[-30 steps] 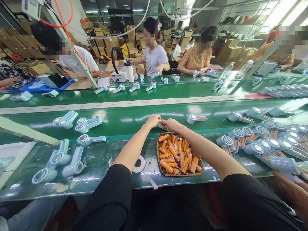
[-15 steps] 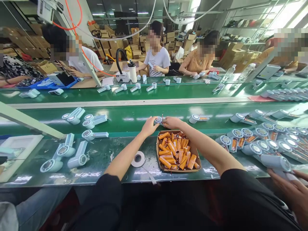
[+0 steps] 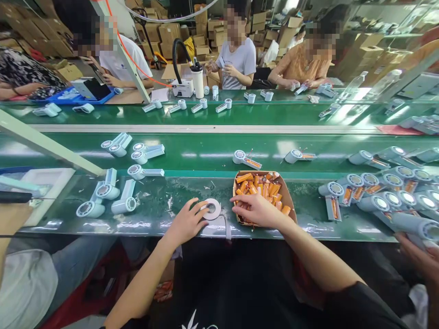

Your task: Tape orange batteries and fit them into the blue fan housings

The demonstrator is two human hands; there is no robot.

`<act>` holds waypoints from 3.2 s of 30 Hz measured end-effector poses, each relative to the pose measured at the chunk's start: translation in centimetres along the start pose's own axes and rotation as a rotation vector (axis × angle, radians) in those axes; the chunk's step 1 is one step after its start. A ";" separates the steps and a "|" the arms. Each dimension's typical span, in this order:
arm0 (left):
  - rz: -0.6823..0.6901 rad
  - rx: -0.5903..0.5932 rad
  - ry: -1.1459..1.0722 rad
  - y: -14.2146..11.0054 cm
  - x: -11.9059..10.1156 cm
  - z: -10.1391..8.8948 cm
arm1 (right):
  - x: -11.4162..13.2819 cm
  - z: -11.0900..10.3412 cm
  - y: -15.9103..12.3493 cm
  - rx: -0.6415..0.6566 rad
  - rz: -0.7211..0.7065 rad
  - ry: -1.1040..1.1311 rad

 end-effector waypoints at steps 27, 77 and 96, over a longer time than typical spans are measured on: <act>0.048 -0.302 -0.227 2.6 -5.7 -4.0 | -1.5 0.2 -3.5 -0.102 0.180 -0.522; 0.191 -0.285 -0.179 6.5 -10.7 -5.6 | -2.1 5.4 -3.6 -1.147 0.138 1.141; -0.615 -0.040 0.045 4.0 13.9 -2.0 | -8.2 -4.4 -12.8 -1.399 0.207 0.836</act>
Point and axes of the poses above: each hand's wrist, its own y-axis towards the middle knuckle, its own z-axis out of the palm, x = y × z, the point moved 3 cm from there along y, towards the middle knuckle, and after that the axes turned 1 degree about -z, right-handed, at the moved point
